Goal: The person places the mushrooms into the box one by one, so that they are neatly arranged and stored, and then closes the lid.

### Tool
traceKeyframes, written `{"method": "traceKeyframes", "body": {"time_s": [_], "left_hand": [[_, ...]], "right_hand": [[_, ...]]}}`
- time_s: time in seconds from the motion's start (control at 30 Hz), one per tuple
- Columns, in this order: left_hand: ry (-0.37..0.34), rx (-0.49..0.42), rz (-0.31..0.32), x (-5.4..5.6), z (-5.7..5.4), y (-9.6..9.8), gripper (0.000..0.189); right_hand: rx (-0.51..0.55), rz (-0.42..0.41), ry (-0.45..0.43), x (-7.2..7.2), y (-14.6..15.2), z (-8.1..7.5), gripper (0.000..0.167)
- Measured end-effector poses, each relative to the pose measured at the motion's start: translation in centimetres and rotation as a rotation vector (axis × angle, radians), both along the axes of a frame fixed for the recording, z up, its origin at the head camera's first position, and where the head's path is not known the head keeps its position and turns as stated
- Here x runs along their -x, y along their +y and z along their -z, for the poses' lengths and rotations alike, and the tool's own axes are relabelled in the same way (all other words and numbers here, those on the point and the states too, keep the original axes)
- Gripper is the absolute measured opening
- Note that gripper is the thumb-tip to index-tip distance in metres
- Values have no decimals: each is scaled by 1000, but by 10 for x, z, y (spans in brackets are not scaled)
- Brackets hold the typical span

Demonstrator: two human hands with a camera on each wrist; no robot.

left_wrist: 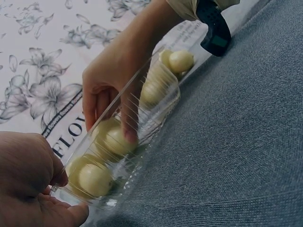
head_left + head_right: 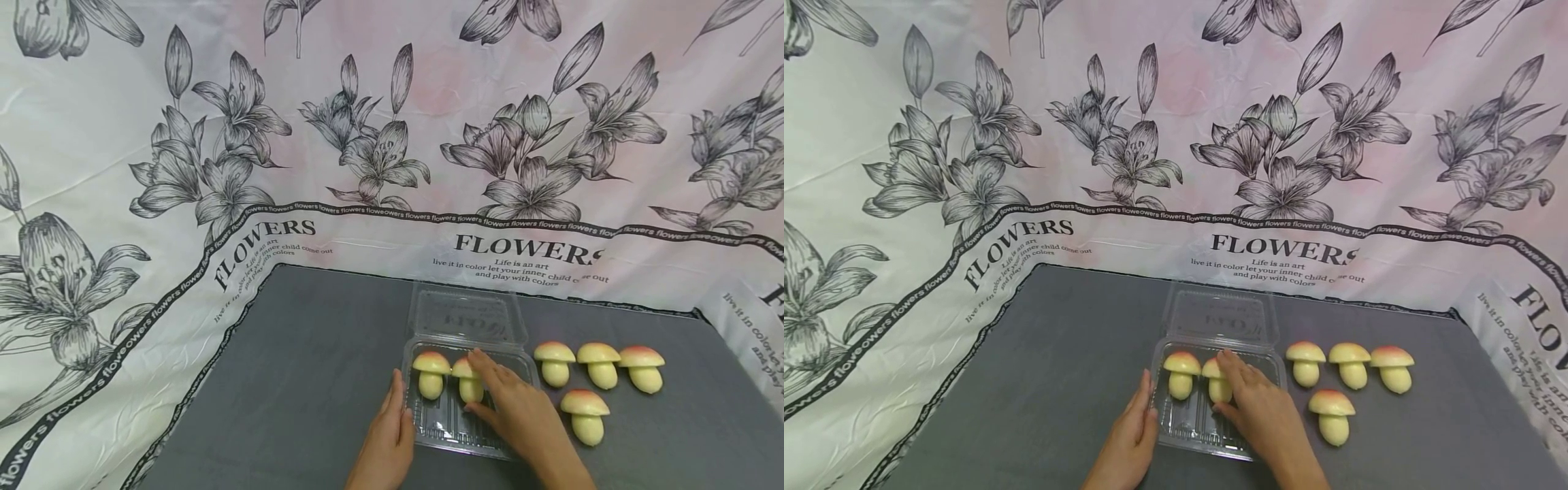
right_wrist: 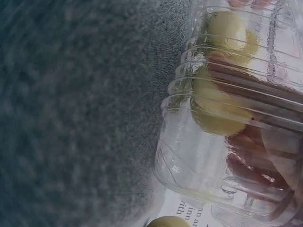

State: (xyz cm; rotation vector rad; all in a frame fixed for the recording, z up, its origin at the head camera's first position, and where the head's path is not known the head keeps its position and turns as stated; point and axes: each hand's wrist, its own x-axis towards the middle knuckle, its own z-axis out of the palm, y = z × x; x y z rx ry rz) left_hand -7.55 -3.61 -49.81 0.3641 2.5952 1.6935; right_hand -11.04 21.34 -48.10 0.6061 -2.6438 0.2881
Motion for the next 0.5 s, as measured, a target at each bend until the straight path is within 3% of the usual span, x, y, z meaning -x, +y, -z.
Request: {"method": "traceKeyframes", "body": {"time_s": [0.5], "left_hand": [[4,-23,-4,-4,-3,-1,64]], "right_hand": [[-3,1,-54,-2,-2,-3,96]]}}
